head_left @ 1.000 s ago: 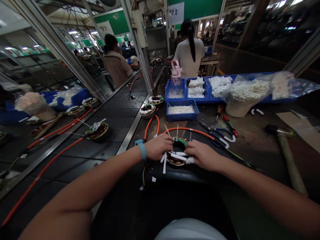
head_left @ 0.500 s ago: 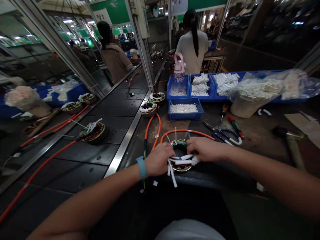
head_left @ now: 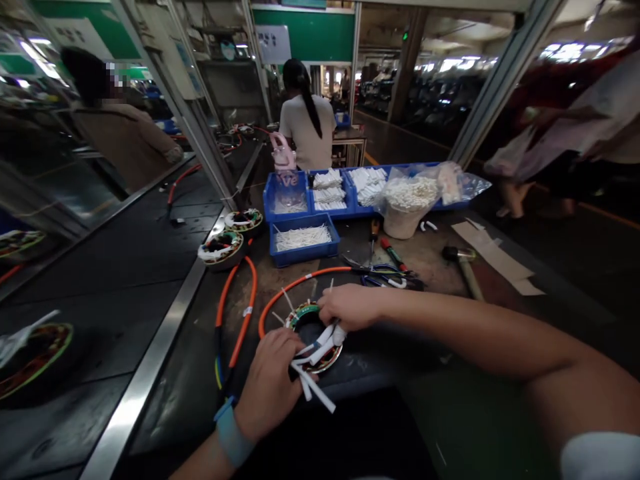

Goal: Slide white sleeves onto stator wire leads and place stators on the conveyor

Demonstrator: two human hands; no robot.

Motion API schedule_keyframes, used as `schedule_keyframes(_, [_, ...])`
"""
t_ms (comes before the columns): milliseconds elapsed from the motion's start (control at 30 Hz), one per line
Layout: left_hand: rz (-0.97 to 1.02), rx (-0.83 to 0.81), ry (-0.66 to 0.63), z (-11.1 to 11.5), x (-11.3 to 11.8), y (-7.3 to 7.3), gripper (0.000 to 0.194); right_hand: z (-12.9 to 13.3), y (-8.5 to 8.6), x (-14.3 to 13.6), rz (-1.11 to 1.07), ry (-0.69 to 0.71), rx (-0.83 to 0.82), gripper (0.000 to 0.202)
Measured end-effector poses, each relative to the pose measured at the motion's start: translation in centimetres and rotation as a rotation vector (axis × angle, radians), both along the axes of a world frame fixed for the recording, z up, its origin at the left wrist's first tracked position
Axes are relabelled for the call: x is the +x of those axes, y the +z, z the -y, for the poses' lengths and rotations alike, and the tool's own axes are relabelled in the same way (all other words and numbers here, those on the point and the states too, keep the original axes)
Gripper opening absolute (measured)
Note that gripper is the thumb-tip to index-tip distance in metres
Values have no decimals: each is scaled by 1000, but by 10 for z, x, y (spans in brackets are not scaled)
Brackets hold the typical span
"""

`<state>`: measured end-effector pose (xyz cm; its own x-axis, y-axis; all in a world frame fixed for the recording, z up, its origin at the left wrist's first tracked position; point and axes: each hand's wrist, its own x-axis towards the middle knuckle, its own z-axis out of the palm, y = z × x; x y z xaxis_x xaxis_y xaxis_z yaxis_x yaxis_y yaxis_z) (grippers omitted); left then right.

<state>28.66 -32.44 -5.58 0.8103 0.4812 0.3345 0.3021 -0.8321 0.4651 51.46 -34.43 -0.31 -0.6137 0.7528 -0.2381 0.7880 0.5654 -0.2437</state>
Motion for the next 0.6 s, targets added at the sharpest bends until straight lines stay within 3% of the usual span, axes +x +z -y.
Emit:
schedule_keyframes(200, [-15, 61, 4, -2, -2, -4, 28, -2, 6, -11, 116, -77, -98, 9])
schedule_keyframes(367, [-23, 124, 46, 3, 0, -5, 25, 3, 7, -1, 14, -40, -65, 23])
schedule_keyframes(600, [-25, 62, 112, 12, 16, -4, 20, 8, -3, 10, -52, -163, -40, 19])
